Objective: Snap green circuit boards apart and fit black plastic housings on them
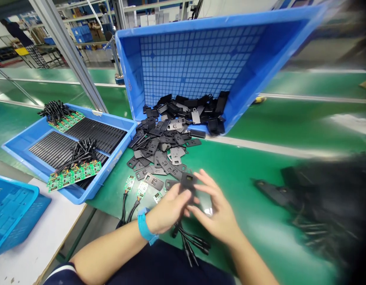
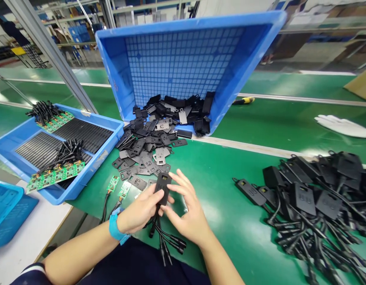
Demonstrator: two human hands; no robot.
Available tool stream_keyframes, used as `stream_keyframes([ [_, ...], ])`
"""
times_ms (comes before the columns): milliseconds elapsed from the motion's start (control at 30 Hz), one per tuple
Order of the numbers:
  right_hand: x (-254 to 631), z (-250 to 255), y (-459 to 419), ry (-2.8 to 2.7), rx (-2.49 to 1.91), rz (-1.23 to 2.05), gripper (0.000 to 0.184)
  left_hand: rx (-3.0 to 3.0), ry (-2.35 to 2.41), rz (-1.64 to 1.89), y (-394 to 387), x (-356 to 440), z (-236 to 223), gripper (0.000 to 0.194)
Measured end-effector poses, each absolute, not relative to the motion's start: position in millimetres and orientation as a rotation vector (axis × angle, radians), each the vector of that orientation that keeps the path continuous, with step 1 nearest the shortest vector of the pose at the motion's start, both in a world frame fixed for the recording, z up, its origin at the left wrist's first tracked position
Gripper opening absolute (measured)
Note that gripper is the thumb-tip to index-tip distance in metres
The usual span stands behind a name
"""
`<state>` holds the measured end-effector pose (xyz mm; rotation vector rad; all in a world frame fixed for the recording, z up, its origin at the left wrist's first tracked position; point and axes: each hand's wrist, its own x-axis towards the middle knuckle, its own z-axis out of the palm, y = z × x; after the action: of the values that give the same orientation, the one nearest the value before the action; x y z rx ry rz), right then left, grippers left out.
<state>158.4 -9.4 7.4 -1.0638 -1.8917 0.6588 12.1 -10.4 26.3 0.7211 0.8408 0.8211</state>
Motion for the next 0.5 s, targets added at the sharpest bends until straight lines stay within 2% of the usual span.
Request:
stream_keyframes([
  [100,159,7,-12,-1.932,-1.074,0.579,0.048,0.907,0.923,0.835,-13,11,25,0.039],
  [200,158,3,-17,-1.945,-1.061,0.573,0.054,1.01,0.974,0.853,-16,10,23,0.036],
  [300,156,-2,-18,-1.686,-1.101,0.86,0.059,1.108,1.016,0.864,-18,10,22,0.034],
  [400,153,-2,-15,-1.236,-1.123,1.295,0.044,1.292,1.073,0.86,-21,11,21,0.042],
  [500,152,6,-11,-0.953,-1.068,1.545,0.03,1.472,1.1,0.835,-24,14,19,0.051],
])
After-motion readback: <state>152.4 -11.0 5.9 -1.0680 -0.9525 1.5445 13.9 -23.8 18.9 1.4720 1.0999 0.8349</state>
